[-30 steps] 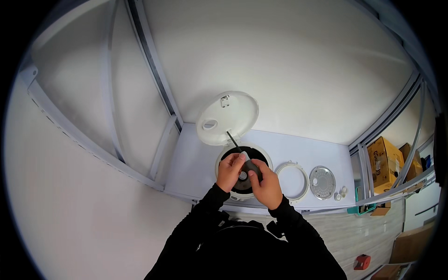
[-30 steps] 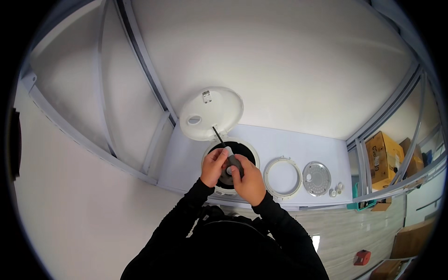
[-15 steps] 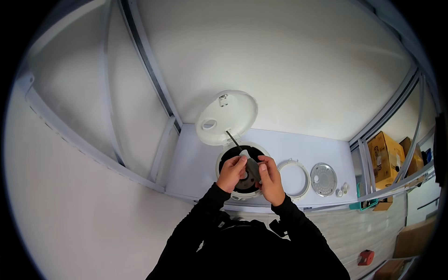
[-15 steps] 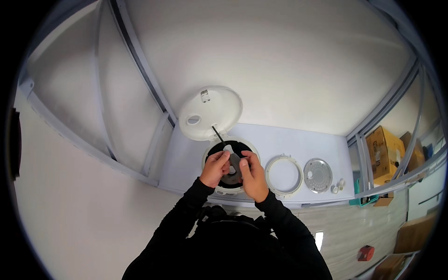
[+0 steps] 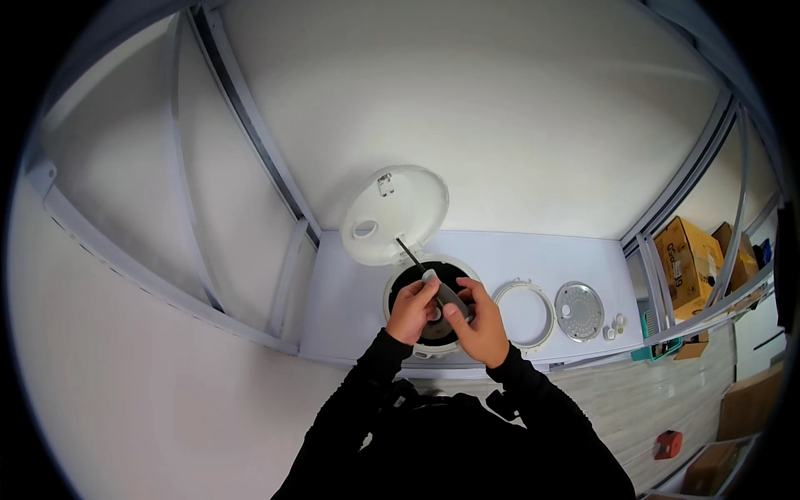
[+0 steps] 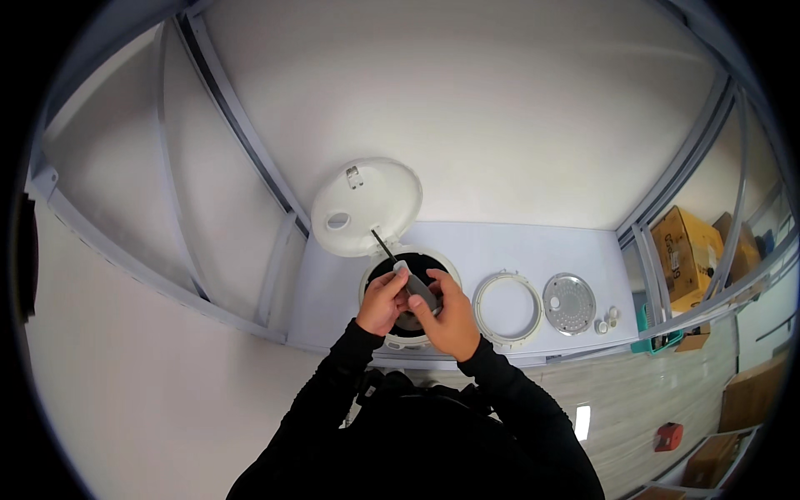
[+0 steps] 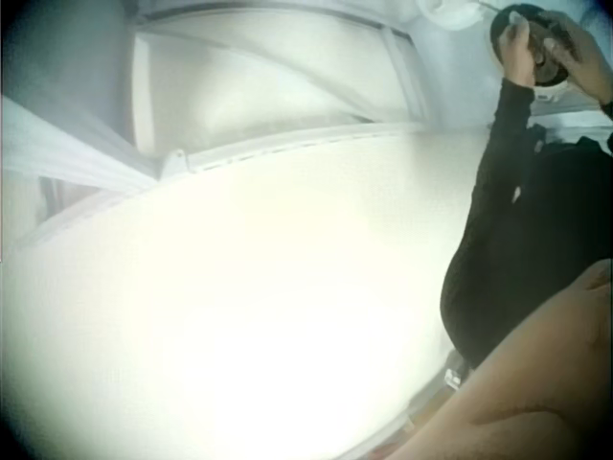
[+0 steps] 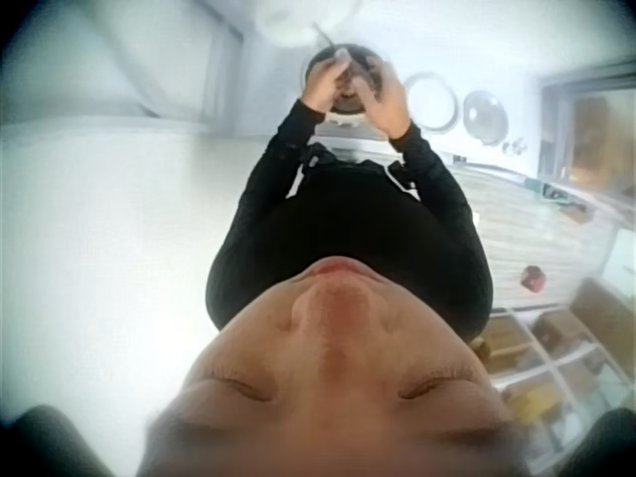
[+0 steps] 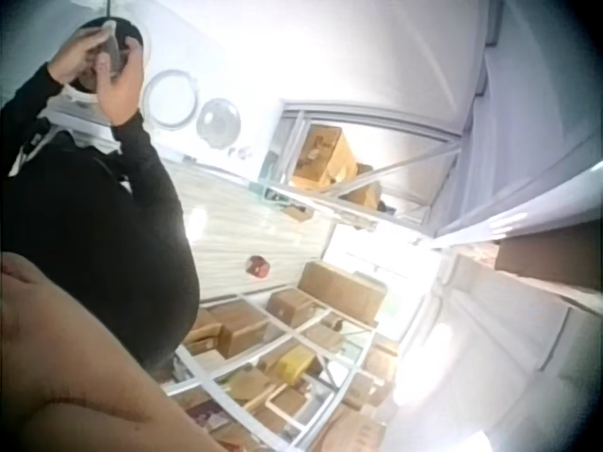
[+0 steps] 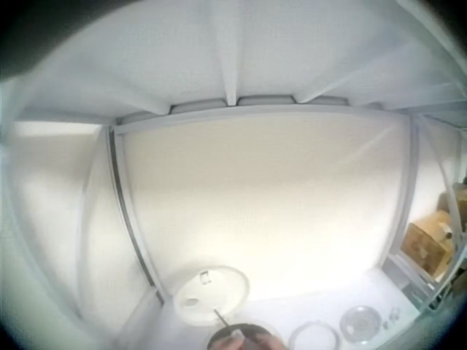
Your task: The person uses a screwdriver to remove and reattach screws on a white plastic lid and a cylindrical container. They repeatedly lift, rotate, and align the lid with the container while tightening and loosening fasteners.
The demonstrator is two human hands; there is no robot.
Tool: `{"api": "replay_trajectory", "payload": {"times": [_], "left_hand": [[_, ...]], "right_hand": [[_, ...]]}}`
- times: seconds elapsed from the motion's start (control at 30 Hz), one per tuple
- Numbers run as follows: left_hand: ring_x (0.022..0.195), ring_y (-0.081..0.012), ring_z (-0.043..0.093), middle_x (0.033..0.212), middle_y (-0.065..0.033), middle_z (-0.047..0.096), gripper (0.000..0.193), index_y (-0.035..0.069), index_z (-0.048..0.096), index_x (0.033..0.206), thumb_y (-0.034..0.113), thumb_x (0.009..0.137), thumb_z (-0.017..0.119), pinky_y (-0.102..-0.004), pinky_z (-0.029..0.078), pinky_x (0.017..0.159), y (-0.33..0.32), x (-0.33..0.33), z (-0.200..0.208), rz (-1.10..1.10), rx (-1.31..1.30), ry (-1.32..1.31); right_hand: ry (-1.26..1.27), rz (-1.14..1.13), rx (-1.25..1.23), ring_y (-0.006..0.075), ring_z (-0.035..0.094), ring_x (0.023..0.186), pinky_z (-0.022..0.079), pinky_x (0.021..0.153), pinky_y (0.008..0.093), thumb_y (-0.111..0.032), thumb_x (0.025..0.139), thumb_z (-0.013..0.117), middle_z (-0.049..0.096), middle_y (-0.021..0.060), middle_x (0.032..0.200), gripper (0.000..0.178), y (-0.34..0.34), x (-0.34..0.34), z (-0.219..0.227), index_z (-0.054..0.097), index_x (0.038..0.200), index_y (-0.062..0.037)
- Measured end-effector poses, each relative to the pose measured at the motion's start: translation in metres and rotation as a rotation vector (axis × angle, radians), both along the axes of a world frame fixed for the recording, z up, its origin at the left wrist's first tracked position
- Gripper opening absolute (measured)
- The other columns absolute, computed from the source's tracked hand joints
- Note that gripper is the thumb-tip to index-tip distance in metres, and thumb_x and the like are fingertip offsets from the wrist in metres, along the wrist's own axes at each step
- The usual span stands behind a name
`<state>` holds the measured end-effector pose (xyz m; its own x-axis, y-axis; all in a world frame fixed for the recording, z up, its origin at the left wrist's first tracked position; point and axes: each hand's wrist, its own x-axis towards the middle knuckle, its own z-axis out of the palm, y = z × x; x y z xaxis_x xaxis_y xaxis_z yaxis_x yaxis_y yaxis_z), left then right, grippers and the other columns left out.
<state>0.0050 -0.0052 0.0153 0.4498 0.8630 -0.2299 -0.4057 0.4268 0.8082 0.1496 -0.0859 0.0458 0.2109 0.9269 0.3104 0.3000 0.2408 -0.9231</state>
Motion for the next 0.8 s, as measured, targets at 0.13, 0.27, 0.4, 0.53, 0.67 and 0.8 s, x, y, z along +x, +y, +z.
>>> {"api": "replay_trajectory", "payload": {"times": [0.13, 0.27, 0.4, 0.53, 0.67, 0.8], "left_hand": [[0.06, -0.0027, 0.042, 0.07, 0.0077, 0.048, 0.03, 0.01, 0.065, 0.092, 0.038, 0.103, 0.063, -0.0228, 0.034, 0.055, 0.0, -0.001, -0.003, -0.027, 0.013, -0.04], [0.059, -0.0032, 0.042, 0.069, 0.0072, 0.048, 0.028, 0.01, 0.064, 0.09, 0.035, 0.104, 0.062, -0.0233, 0.035, 0.055, -0.002, -0.001, 0.002, -0.005, 0.112, 0.097], [0.059, -0.0042, 0.043, 0.069, 0.0064, 0.049, 0.028, 0.009, 0.063, 0.09, 0.032, 0.104, 0.061, -0.024, 0.036, 0.056, -0.002, 0.002, 0.003, 0.036, 0.053, 0.038], [0.065, -0.0062, 0.051, 0.076, 0.0035, 0.055, 0.028, 0.009, 0.062, 0.092, 0.033, 0.106, 0.058, -0.0246, 0.042, 0.06, 0.002, -0.005, -0.014, -0.04, 0.022, -0.101], [0.07, -0.0081, 0.056, 0.08, 0.002, 0.059, 0.029, 0.009, 0.061, 0.092, 0.034, 0.107, 0.056, -0.0253, 0.046, 0.065, -0.002, 0.0, 0.001, -0.052, 0.016, -0.069], [0.072, -0.0083, 0.057, 0.082, 0.0012, 0.06, 0.029, 0.009, 0.063, 0.094, 0.035, 0.106, 0.057, -0.026, 0.046, 0.066, 0.008, -0.009, -0.016, -0.062, 0.1, 0.058]], "right_hand": [[0.005, 0.082, -0.143, 0.0347, 0.064, 0.084, 0.053, 0.074, 0.0398, -0.009, 0.082, 0.078, 0.064, 0.0164, 0.097, 0.043, 0.003, 0.005, 0.003, 0.064, 0.122, -0.0007], [-0.412, 0.012, 0.336, 0.0297, 0.062, 0.082, 0.051, 0.072, 0.0346, -0.011, 0.082, 0.081, 0.063, 0.0155, 0.103, 0.048, 0.005, 0.004, 0.0, 0.061, 0.125, -0.0003], [-0.315, 0.004, 0.33, 0.0263, 0.062, 0.08, 0.051, 0.072, 0.034, -0.011, 0.085, 0.079, 0.062, 0.0157, 0.105, 0.052, 0.003, 0.0, 0.009, 0.057, 0.131, -0.0015], [0.123, 0.129, -0.152, 0.0233, 0.063, 0.085, 0.052, 0.071, 0.0347, -0.014, 0.089, 0.077, 0.064, 0.0157, 0.106, 0.05, 0.003, 0.007, -0.007, 0.056, 0.132, -0.0015], [0.032, 0.138, -0.033, 0.0224, 0.065, 0.087, 0.053, 0.071, 0.0356, -0.014, 0.09, 0.076, 0.066, 0.0152, 0.106, 0.044, 0.005, 0.008, -0.009, 0.058, 0.129, -0.0018], [-0.598, -0.008, 0.364, 0.0238, 0.066, 0.083, 0.052, 0.071, 0.0359, -0.014, 0.088, 0.077, 0.067, 0.0143, 0.099, 0.047, 0.003, 0.005, 0.005, 0.058, 0.129, -0.0023]]}}
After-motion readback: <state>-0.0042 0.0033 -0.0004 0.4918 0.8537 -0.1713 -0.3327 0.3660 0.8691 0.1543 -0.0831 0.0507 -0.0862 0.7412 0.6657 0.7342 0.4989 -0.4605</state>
